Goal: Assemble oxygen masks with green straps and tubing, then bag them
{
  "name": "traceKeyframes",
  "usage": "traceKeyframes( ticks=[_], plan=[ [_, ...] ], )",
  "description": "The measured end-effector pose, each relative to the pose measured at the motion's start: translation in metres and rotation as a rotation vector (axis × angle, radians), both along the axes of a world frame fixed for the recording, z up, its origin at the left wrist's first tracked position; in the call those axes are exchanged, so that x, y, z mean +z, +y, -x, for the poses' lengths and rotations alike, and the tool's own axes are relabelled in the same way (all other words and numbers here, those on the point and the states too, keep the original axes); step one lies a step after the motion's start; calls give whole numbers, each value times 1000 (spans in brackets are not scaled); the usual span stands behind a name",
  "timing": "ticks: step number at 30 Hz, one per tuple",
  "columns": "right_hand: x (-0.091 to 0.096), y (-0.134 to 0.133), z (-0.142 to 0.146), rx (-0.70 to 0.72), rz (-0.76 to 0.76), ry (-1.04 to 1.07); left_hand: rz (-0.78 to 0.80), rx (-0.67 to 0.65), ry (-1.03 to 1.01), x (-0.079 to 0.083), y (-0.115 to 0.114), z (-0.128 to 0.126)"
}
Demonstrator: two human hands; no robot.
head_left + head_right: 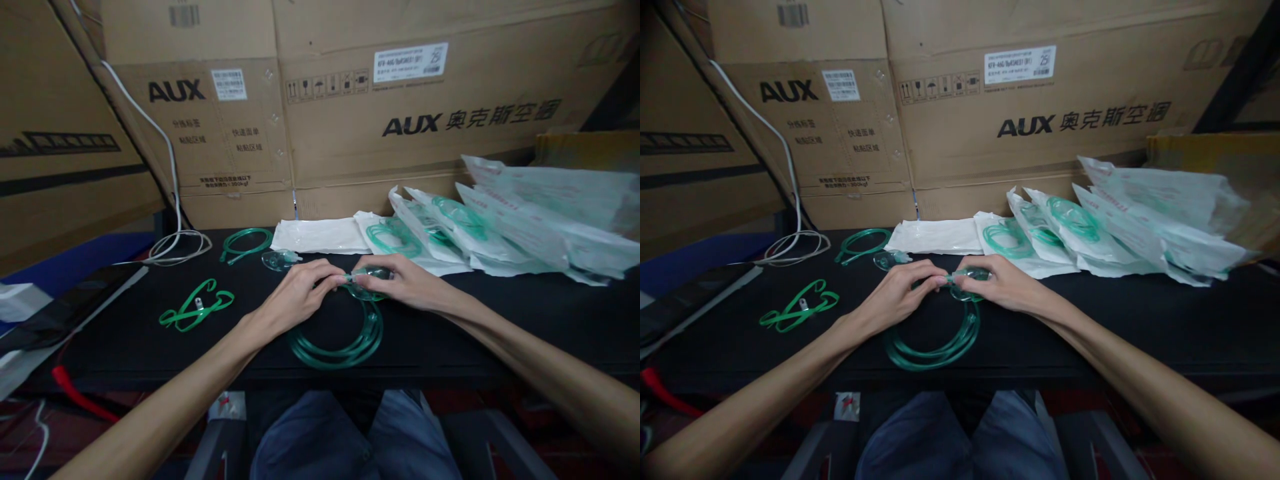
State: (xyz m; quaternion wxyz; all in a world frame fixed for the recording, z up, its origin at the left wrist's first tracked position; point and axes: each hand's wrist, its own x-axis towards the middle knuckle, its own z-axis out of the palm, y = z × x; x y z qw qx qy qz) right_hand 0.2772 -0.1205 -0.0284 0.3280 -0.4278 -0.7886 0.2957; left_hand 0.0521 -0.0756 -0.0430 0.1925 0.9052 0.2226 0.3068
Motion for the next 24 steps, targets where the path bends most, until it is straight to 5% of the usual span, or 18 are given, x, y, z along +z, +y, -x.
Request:
traceKeyframes(
  ticks=[3, 12, 19, 24],
  plan=[
    [0, 0, 1, -17, 35, 20, 32, 6, -44, 0, 0, -1],
    [-4, -1, 8, -67, 467, 357, -19, -11, -82, -3, 0, -2],
    [-6, 3, 7, -41, 312, 203, -101, 0, 6, -4, 5, 1],
    [-4, 3, 3, -16, 51, 6, -69, 3, 46, -1, 3, 0]
  ],
)
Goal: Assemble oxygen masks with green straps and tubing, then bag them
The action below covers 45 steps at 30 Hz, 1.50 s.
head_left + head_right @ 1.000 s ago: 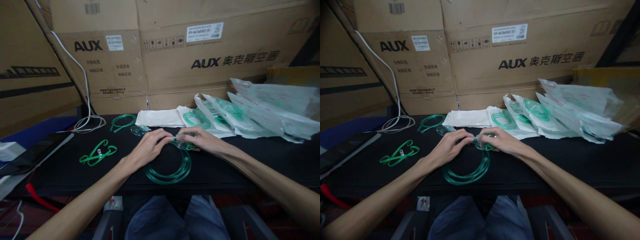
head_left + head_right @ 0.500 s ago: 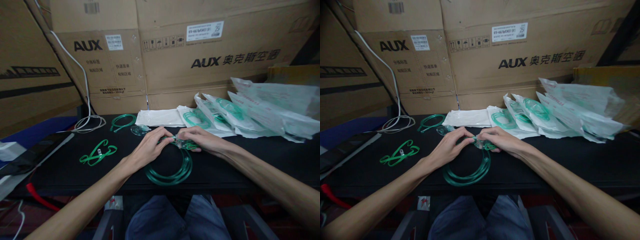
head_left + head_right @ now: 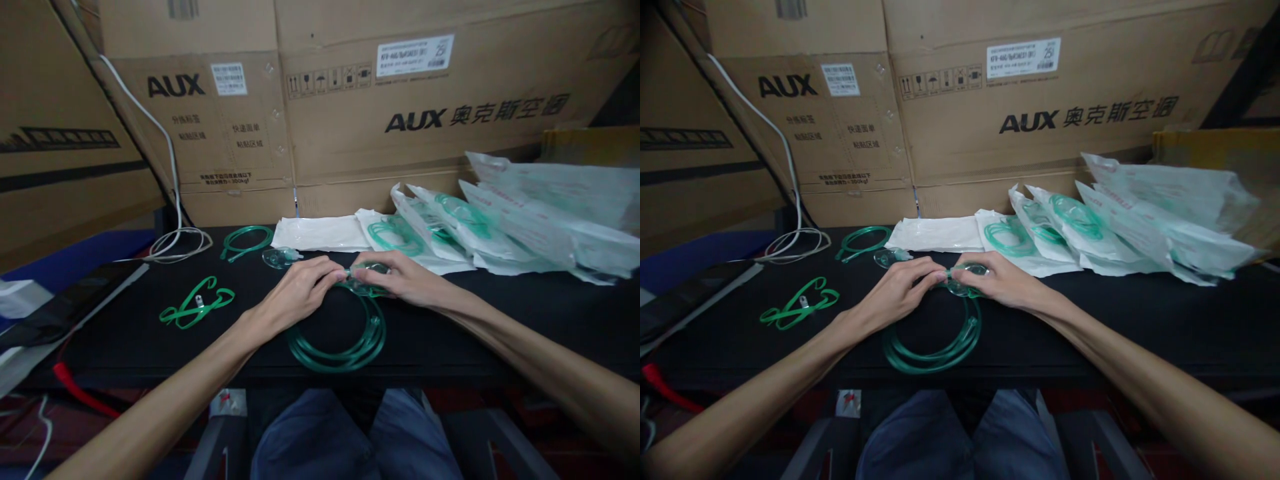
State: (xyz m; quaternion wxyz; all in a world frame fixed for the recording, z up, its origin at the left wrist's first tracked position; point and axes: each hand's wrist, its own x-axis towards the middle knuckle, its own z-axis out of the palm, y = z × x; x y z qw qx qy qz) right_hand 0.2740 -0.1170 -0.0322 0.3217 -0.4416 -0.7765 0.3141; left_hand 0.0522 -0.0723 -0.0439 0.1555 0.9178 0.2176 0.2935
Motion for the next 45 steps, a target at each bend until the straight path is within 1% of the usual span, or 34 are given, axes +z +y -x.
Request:
traceKeyframes(
  ticks=[5, 8, 10, 13, 15, 18, 21, 24, 25, 27, 31, 34, 38, 42, 45],
  plan=[
    [1, -3, 0, 95, -170, -121, 124, -9, 90, 8, -1, 1],
    [2, -4, 2, 93, -276, -187, 161, 19, 125, 11, -1, 2],
    [2, -5, 3, 64, -304, -209, 145, 43, 140, 11, -2, 3],
    [4, -7, 3, 35, -282, -175, 33, 73, 154, 11, -2, 4],
    [8, -9, 2, 10, -221, -129, -49, 81, 149, 12, -1, 6],
    [14, -13, -1, -28, -118, -87, -103, 88, 146, 16, 1, 8],
    [19, -20, -6, -115, 1, -91, -118, 108, 164, 20, 3, 10],
    [19, -28, -12, -168, 205, -43, -116, 131, 194, 22, 2, 11],
    [19, -32, -13, -187, 236, -10, -109, 135, 201, 22, 1, 11],
    [18, -39, -14, -196, 247, 39, -82, 120, 204, 20, -1, 12],
    [15, -52, -10, -193, 304, 47, -22, 65, 193, 17, -3, 14],
    [8, -56, -5, -226, 303, 54, 22, 53, 231, 17, -6, 14],
    [-4, -53, -1, -296, 245, 47, 38, 84, 306, 18, -7, 12],
    [-4, -51, 4, -345, 121, 15, 34, 99, 422, 25, 2, 10],
    [-4, -47, 6, -369, 75, 23, 44, 111, 537, 33, 11, 4]
  ],
)
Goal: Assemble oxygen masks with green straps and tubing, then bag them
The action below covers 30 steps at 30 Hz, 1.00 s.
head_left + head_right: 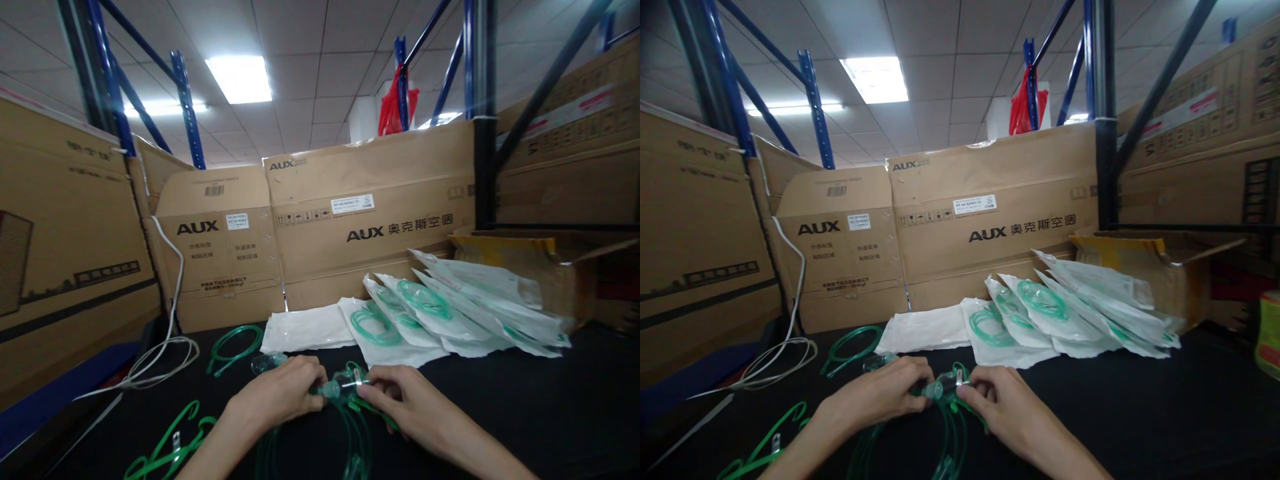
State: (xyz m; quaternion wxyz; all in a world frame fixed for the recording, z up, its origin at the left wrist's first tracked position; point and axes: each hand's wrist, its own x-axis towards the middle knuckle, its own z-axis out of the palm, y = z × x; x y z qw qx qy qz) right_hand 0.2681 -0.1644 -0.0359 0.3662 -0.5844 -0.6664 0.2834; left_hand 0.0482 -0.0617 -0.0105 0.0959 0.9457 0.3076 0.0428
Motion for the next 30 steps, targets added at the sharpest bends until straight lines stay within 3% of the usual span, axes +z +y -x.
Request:
traceKeyframes(
  ticks=[7, 11, 16, 18, 21, 24, 28, 30],
  plan=[
    [-14, 9, -2, -122, -164, 46, -64, 64, -60, 4, -2, -18],
    [-11, 16, 2, -161, -191, 212, -94, 99, -215, 7, 2, -18],
    [9, 27, 15, -178, 79, 696, -111, 152, -449, 13, 12, -18],
    [13, 30, 19, -141, 178, 884, -104, 222, -609, 13, 13, -19],
    [11, 33, 23, -94, 254, 1003, -118, 355, -766, 11, 14, -20],
    [8, 28, 20, -144, 156, 939, -146, 442, -828, 8, 16, -20],
    [7, 9, 13, -354, -232, 714, -129, 478, -874, 7, 17, -19],
    [4, -4, 14, -304, -205, 689, -118, 484, -900, 6, 17, -20]
  ],
)
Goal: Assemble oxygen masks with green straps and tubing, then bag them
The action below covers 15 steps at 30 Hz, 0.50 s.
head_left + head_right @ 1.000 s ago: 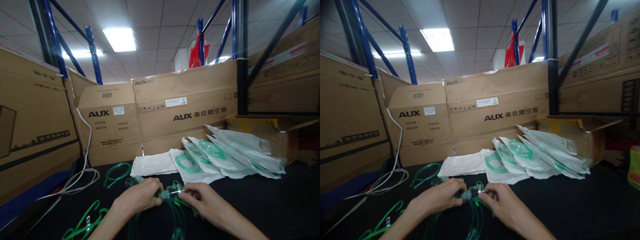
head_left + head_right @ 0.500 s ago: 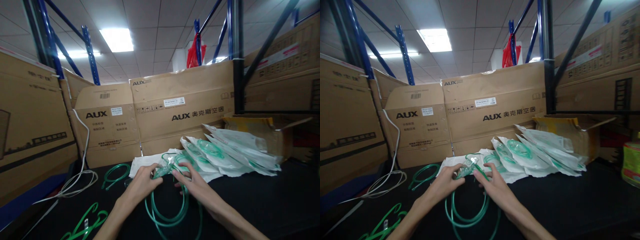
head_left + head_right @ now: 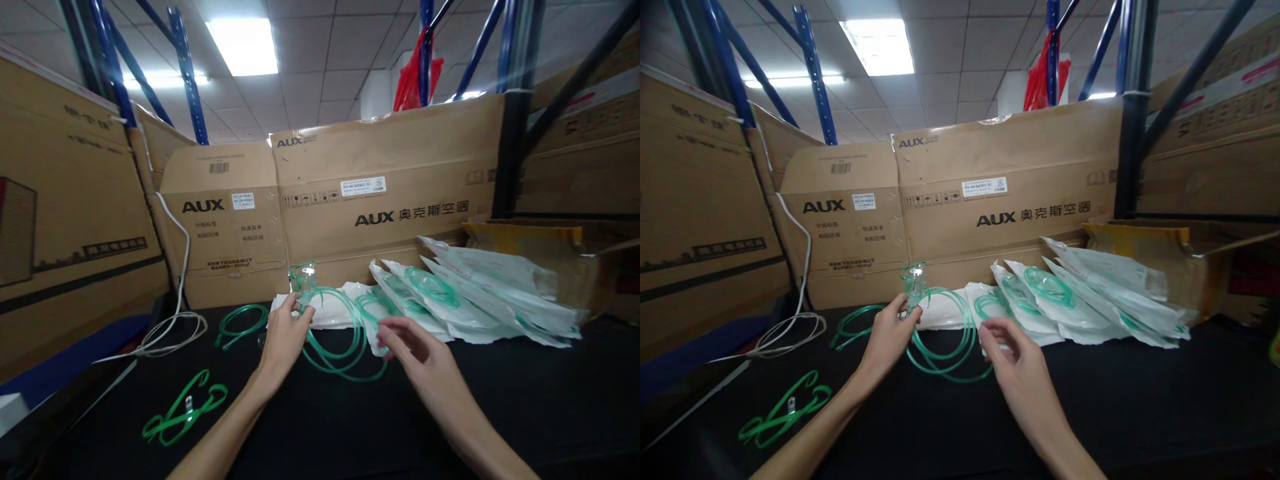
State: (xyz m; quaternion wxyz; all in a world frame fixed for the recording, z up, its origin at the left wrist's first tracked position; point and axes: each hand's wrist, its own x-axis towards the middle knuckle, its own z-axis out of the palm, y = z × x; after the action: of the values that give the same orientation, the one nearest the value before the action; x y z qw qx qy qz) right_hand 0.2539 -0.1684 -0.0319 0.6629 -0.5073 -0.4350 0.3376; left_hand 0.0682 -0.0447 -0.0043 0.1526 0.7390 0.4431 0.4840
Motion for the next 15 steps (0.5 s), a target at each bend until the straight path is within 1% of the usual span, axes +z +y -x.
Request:
traceKeyframes(
  ticks=[1, 2, 3, 4, 5, 6, 7, 9, 12, 15],
  plan=[
    [-3, -6, 3, 127, 83, 49, 0, 0, -19, 0, 0, 0],
    [-6, -11, 7, 268, 192, 149, 0, -2, -40, 0, -1, -1],
    [-9, -15, 13, 376, 292, 273, -1, -4, -65, -1, -1, -2],
    [-12, -18, 20, 448, 369, 407, -1, -5, -92, -1, -2, -2],
    [-14, -19, 27, 475, 419, 539, -1, -2, -121, -2, -2, -2],
    [-15, -18, 33, 463, 427, 654, -1, 2, -151, -3, -3, -2],
    [-15, -16, 38, 435, 398, 751, -2, 5, -178, -4, -3, -2],
    [-12, -9, 45, 350, 293, 867, -8, 9, -222, -5, -3, -1],
    [-5, 1, 45, 241, 147, 882, -12, -18, -237, -4, -4, 1],
    [0, 6, 40, 174, 68, 805, -17, -65, -197, -3, -6, 2]
  ],
)
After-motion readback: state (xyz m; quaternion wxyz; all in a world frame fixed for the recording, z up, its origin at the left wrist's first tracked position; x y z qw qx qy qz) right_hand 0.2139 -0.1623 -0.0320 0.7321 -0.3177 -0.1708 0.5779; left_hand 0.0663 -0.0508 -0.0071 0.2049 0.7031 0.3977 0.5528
